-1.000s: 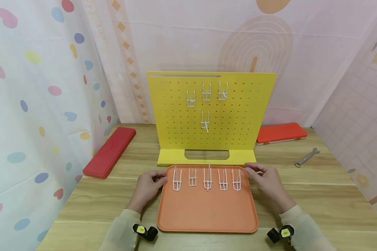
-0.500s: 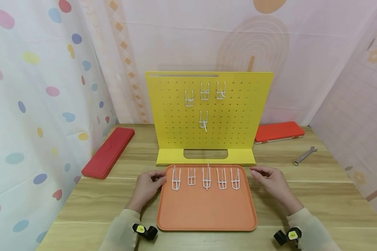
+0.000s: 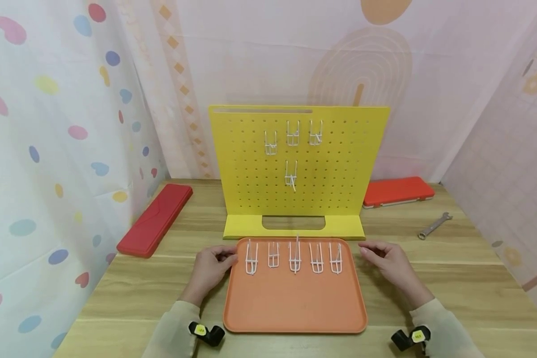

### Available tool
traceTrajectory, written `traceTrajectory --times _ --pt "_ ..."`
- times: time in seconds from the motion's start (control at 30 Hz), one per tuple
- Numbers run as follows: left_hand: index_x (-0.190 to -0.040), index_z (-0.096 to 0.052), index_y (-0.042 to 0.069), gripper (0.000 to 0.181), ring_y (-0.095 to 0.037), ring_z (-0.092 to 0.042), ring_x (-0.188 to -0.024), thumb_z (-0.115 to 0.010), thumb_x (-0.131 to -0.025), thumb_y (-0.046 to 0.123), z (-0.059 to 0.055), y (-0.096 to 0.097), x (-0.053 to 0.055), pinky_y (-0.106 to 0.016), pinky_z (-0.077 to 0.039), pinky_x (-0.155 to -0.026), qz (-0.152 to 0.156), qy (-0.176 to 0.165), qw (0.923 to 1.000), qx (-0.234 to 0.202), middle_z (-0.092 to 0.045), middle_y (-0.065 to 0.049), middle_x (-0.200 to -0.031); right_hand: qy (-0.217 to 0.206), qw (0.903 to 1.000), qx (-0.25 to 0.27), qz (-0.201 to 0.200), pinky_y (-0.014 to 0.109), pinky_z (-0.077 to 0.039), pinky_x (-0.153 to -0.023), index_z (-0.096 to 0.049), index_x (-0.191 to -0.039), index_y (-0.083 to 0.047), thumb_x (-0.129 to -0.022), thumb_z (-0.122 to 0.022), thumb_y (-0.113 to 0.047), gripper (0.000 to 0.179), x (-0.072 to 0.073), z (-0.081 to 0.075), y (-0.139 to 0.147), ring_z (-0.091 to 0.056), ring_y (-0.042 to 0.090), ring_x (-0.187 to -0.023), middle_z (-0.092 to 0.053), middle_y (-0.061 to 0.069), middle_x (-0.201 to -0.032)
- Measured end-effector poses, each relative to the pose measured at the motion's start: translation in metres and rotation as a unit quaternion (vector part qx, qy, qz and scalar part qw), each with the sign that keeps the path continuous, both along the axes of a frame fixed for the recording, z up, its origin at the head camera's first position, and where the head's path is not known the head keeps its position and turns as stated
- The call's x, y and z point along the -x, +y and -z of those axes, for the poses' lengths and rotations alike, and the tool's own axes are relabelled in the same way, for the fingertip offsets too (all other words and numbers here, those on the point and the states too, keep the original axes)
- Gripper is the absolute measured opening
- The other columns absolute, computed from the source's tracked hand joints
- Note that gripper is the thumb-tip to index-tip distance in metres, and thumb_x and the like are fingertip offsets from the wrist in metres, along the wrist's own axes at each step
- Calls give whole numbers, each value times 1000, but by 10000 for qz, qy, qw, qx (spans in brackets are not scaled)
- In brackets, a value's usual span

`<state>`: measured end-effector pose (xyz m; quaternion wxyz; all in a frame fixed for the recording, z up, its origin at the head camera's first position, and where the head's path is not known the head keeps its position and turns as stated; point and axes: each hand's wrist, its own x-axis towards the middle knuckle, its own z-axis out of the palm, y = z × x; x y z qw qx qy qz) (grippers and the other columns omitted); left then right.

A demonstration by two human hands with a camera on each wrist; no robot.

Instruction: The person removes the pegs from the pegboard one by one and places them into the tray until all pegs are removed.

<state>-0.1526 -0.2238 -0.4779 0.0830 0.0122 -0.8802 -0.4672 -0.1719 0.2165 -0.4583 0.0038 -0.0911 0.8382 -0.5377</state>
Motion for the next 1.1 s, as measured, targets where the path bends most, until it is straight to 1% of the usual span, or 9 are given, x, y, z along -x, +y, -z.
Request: traceTrajectory --times 0.1,0.27,0.43,0.57,0.67,0.77,0.9,1.0,1.1 --pt "-96 -76 7 14 -13 -62 -73 -76 -82 8 0 0 0 -24 -50 -63 5 17 10000 -55 -69 -1 -81 -128 9998 118 -56 27 -53 -65 -67 -113 6 -92 -66 -20 33 1 2 0 -62 14 -76 -68 20 -104" --pt "-95 -76 8 13 -13 -62 -74 -76 -82 8 1 1 -2 -23 -50 -64 3 -11 10000 -61 -70 -1 -81 -483 9977 431 -193 28 -54 -67 -66 -113 9 -92 -66 -15 32 0 10 -3 -64 11 -78 -67 22 -107" --pt "-95 -76 8 13 -13 -62 -74 -76 -82 9 0 1 -2 -23 -50 -65 -30 4 10000 -10 -70 -1 -81 -561 9969 497 -229 29 -55 -67 -65 -113 10 -92 -66 -14 31 2 14 -3 -64 10 -78 -67 22 -105" --pt "-96 -76 8 14 -13 -62 -75 -76 -82 9 -1 1 -1 -24 -50 -65 -31 -7 10000 33 -70 -1 -82 -621 9967 480 -195 29 -55 -66 -66 -113 9 -92 -67 -15 32 4 10 -4 -64 12 -76 -67 20 -102" --pt "-96 -76 8 14 -12 -62 -75 -76 -82 10 -1 1 -1 -23 -50 -66 -26 -9 10000 45 -70 0 -81 -470 9986 231 -115 28 -53 -64 -67 -113 6 -92 -67 -20 34 9 1 -5 -62 13 -75 -68 18 -96" --pt "-95 -76 8 14 -12 -62 -74 -76 -82 9 -1 1 -1 -23 -50 -65 -18 -2 10000 19 -69 0 -81 -249 9995 -39 -176 30 -53 -67 -67 -114 3 -92 -66 -25 36 17 -13 -9 -62 16 -78 -68 17 -97" --pt "-95 -76 8 14 -13 -62 -74 -76 -82 9 -1 1 -1 -23 -50 -64 -3 -3 10000 -47 -69 -1 -80 -156 9991 -145 -368 40 -54 -78 -65 -120 0 -93 -64 -32 42 28 -35 -20 -64 27 -92 -67 18 -108" --pt "-95 -76 8 14 -12 -62 -73 -76 -82 9 0 1 -1 -23 -49 -64 -5 16 10000 -43 -69 0 -80 -13 9987 -230 -448 46 -52 -79 -67 -120 -5 -92 -64 -38 43 37 -52 -34 -62 32 -95 -67 16 -108" --pt "-95 -76 8 14 -12 -62 -73 -77 -82 9 0 1 0 -23 -50 -64 0 44 10000 -19 -69 0 -80 283 9979 -323 -492 46 -52 -76 -70 -116 -11 -91 -66 -38 37 46 -72 -51 -61 28 -92 -69 9 -105"
